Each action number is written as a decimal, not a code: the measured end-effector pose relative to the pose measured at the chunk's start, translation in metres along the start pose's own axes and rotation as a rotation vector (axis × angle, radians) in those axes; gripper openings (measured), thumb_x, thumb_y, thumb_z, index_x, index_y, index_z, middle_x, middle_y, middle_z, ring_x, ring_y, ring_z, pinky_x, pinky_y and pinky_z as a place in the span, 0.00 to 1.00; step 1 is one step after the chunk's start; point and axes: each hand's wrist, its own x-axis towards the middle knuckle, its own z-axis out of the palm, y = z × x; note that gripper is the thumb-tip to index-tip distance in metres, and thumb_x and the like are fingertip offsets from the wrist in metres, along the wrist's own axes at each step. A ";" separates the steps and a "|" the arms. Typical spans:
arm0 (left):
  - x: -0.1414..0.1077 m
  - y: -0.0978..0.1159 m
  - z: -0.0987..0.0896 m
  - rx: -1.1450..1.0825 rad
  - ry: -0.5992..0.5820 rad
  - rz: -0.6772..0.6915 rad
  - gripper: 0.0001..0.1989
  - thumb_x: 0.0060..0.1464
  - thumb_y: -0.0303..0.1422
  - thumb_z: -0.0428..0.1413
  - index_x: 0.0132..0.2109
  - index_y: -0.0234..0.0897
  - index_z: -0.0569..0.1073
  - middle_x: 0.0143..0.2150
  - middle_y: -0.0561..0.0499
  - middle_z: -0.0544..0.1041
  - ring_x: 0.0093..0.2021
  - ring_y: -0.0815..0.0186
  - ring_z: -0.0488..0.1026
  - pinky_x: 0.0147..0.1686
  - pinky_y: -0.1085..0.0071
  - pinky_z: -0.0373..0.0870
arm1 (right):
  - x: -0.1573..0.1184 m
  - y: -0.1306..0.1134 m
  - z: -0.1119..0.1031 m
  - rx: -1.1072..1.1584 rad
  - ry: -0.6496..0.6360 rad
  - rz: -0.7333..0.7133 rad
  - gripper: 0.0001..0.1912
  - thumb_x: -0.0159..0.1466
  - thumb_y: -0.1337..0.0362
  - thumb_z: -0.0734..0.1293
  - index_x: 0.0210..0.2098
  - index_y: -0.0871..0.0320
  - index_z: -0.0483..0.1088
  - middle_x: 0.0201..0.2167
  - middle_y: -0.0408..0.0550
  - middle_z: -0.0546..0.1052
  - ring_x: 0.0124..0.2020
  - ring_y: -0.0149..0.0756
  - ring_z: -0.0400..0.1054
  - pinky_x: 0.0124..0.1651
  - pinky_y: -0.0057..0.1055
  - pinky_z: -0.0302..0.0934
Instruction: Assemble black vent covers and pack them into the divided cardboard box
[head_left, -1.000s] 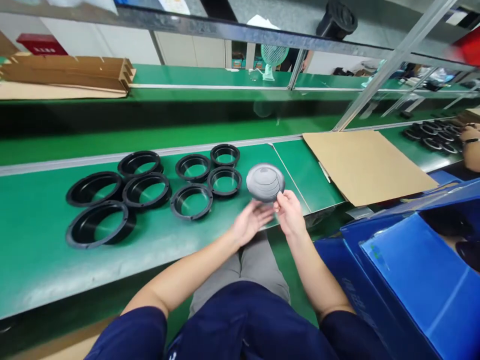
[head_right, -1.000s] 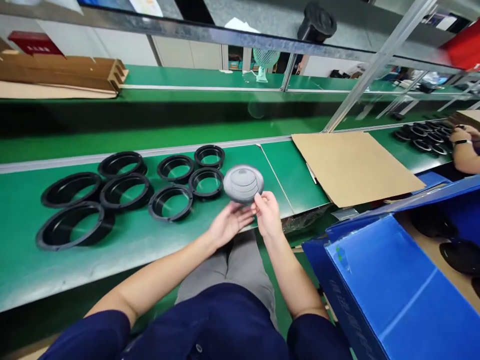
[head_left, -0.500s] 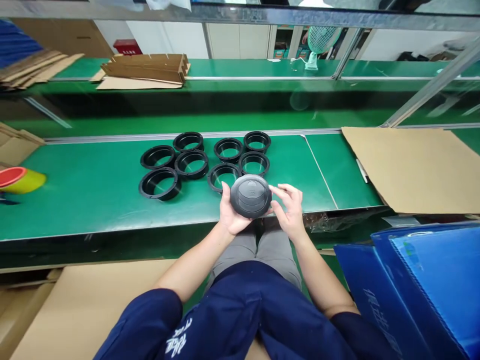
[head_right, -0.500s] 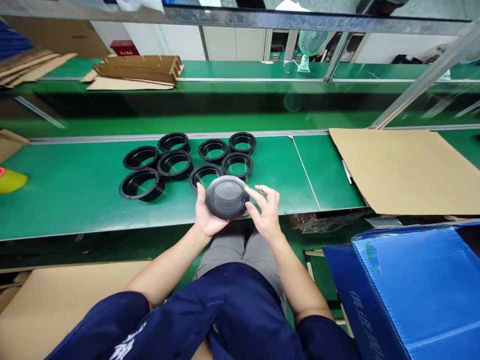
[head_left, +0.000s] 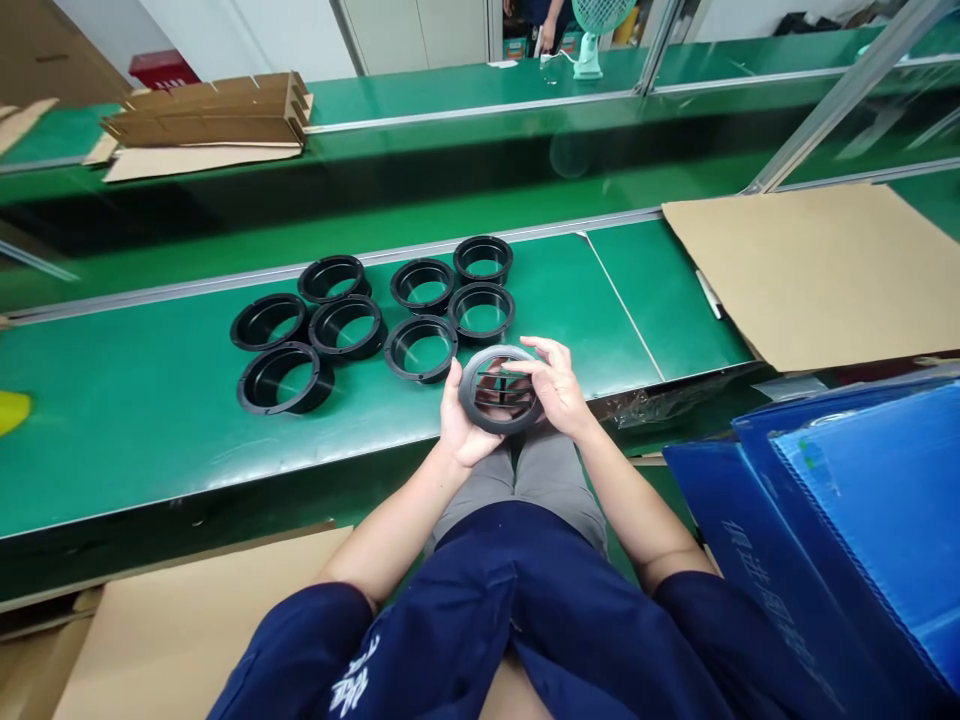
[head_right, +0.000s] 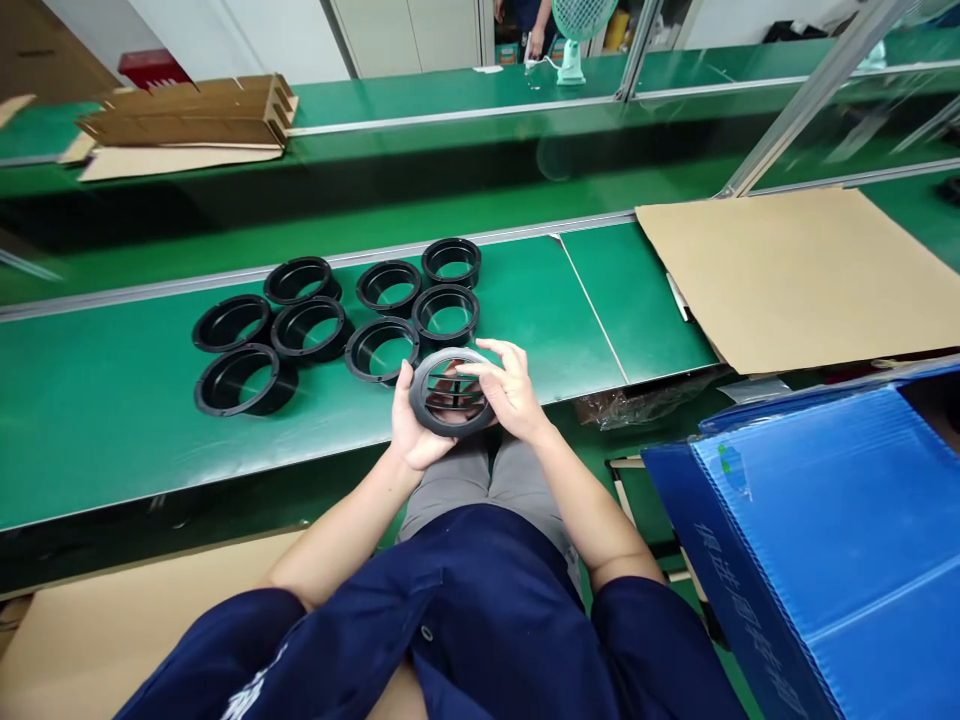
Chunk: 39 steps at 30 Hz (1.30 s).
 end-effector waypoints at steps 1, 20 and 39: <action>0.001 0.000 0.000 -0.003 -0.010 -0.020 0.33 0.65 0.59 0.47 0.56 0.33 0.74 0.58 0.37 0.76 0.63 0.43 0.70 0.65 0.41 0.62 | 0.000 -0.002 -0.002 0.045 0.009 0.035 0.32 0.75 0.43 0.49 0.51 0.49 0.80 0.63 0.51 0.68 0.66 0.46 0.58 0.69 0.50 0.58; 0.022 0.005 0.002 -0.065 0.007 -0.099 0.34 0.67 0.58 0.44 0.57 0.31 0.74 0.54 0.38 0.79 0.61 0.48 0.73 0.64 0.48 0.65 | -0.019 0.000 -0.014 -0.223 -0.126 -0.039 0.35 0.73 0.39 0.48 0.68 0.48 0.65 0.73 0.51 0.54 0.73 0.55 0.47 0.72 0.58 0.49; 0.029 0.018 -0.018 0.193 0.125 -0.140 0.30 0.70 0.52 0.45 0.61 0.29 0.69 0.60 0.31 0.73 0.62 0.50 0.71 0.64 0.50 0.64 | 0.141 0.024 0.033 -0.620 -0.338 -0.069 0.54 0.58 0.38 0.71 0.73 0.62 0.54 0.70 0.68 0.54 0.69 0.65 0.50 0.68 0.61 0.53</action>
